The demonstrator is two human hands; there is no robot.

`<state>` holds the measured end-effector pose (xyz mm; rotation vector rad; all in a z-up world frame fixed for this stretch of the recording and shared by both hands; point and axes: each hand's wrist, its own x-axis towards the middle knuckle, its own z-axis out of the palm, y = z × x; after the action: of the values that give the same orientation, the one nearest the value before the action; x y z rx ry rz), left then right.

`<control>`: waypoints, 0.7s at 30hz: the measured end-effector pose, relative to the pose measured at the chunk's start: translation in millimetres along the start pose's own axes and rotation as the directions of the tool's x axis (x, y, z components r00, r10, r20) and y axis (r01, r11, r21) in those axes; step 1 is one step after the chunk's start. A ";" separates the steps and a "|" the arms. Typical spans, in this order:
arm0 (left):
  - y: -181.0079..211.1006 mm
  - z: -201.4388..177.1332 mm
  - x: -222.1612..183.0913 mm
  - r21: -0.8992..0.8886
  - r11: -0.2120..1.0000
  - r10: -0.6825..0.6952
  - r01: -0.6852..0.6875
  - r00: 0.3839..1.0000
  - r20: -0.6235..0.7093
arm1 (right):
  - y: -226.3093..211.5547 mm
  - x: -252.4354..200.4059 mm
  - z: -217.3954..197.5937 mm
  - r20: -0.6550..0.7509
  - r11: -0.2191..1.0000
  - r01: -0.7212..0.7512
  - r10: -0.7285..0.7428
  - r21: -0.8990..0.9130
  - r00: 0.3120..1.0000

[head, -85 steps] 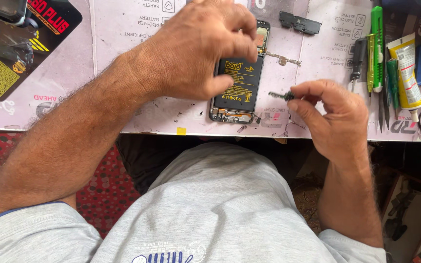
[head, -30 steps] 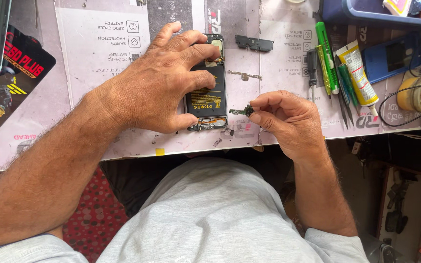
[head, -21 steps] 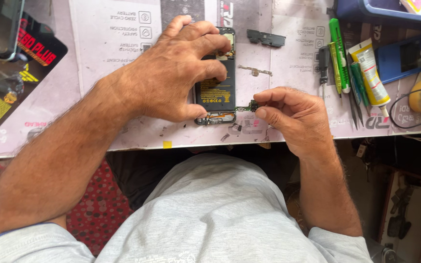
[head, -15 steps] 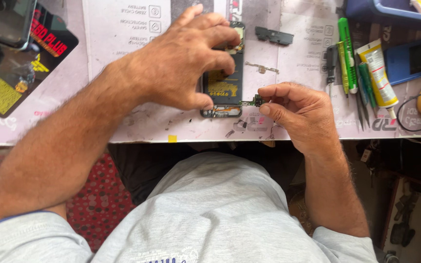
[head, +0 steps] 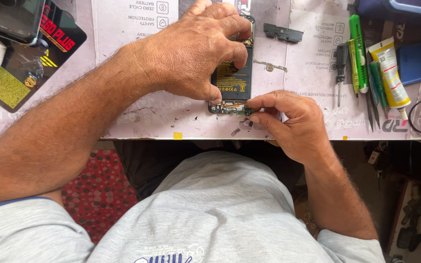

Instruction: The person connects a cable to a speaker and then replaces a component inside a disassembled mobile phone by hand and using tweezers.

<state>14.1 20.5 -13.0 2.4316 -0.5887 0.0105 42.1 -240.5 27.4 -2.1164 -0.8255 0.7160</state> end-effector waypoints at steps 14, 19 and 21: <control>-2.7 7.1 -5.0 -0.005 1.000 0.023 -0.023 0.998 -0.054 | 11.6 -0.3 1.5 -0.066 0.999 -0.027 0.029 0.025 0.997; -2.0 5.3 -5.9 -0.020 1.000 0.018 -0.019 0.999 -0.039 | 18.3 -1.4 -4.6 -0.129 0.990 -0.008 0.026 0.141 0.991; -1.4 5.6 -6.7 -0.022 1.000 0.017 -0.017 0.999 -0.040 | 20.3 -2.5 -7.5 -0.146 0.998 0.008 0.001 0.057 0.989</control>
<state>7.9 20.9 -19.3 2.3986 -0.5884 0.0592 52.3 -256.1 16.2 -2.0874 -0.7204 0.5684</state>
